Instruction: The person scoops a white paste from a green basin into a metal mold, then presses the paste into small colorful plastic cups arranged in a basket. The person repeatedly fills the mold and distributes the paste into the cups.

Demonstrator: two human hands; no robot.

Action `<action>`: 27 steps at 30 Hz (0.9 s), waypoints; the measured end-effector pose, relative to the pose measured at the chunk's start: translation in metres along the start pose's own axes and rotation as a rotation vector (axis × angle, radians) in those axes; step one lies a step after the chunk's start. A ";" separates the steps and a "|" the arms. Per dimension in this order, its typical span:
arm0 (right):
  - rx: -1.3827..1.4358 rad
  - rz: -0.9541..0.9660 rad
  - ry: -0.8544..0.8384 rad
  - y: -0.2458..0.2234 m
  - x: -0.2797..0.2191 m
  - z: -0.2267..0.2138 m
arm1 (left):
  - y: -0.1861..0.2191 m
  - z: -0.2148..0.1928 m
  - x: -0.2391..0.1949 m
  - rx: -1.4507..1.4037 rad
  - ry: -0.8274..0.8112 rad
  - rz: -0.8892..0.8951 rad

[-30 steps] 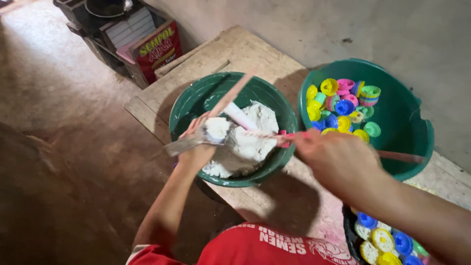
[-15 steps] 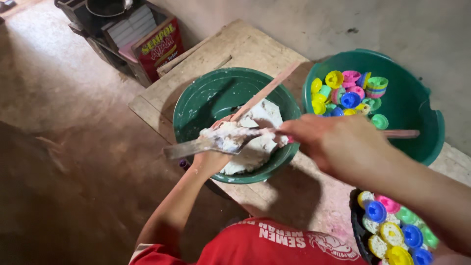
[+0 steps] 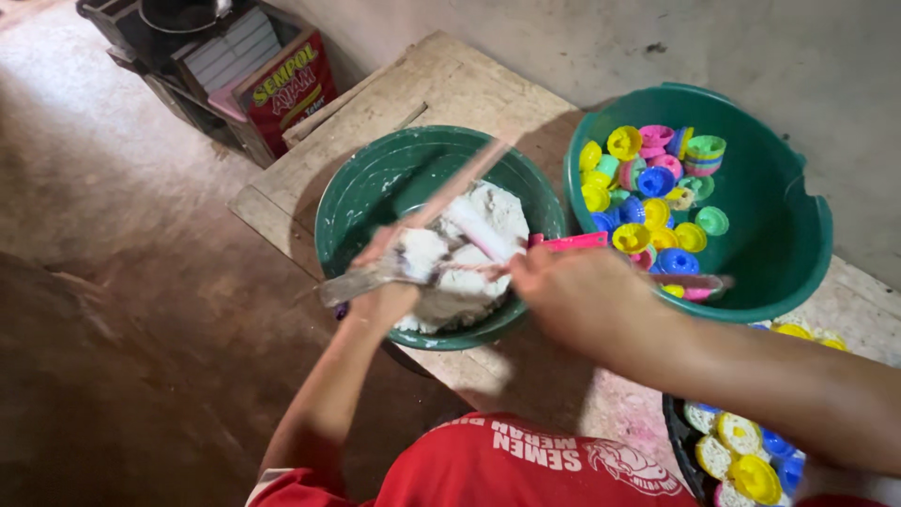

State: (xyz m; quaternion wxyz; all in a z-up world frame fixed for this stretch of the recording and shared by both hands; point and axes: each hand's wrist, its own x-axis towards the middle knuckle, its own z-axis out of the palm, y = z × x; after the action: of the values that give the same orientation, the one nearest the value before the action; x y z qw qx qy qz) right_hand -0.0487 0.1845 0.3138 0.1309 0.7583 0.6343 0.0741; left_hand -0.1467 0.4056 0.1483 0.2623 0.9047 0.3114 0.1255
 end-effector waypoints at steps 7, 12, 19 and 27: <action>0.064 0.093 -0.105 0.023 -0.001 -0.032 | -0.015 -0.014 -0.003 0.035 0.448 0.509; -0.031 -0.068 -0.009 -0.009 0.032 0.001 | 0.005 0.008 -0.015 -0.020 0.402 0.577; 0.049 -0.111 0.048 -0.005 0.017 0.054 | -0.009 0.015 -0.006 -0.030 0.302 0.319; 0.999 0.142 0.525 -0.020 0.030 0.066 | -0.007 0.014 0.004 -0.033 0.679 0.334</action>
State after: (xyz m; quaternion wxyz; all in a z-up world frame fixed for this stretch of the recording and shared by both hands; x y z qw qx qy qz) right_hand -0.0440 0.2102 0.2434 -0.4110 0.7251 0.5511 -0.0403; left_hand -0.1413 0.4069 0.1330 0.1345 0.8454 0.2266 0.4645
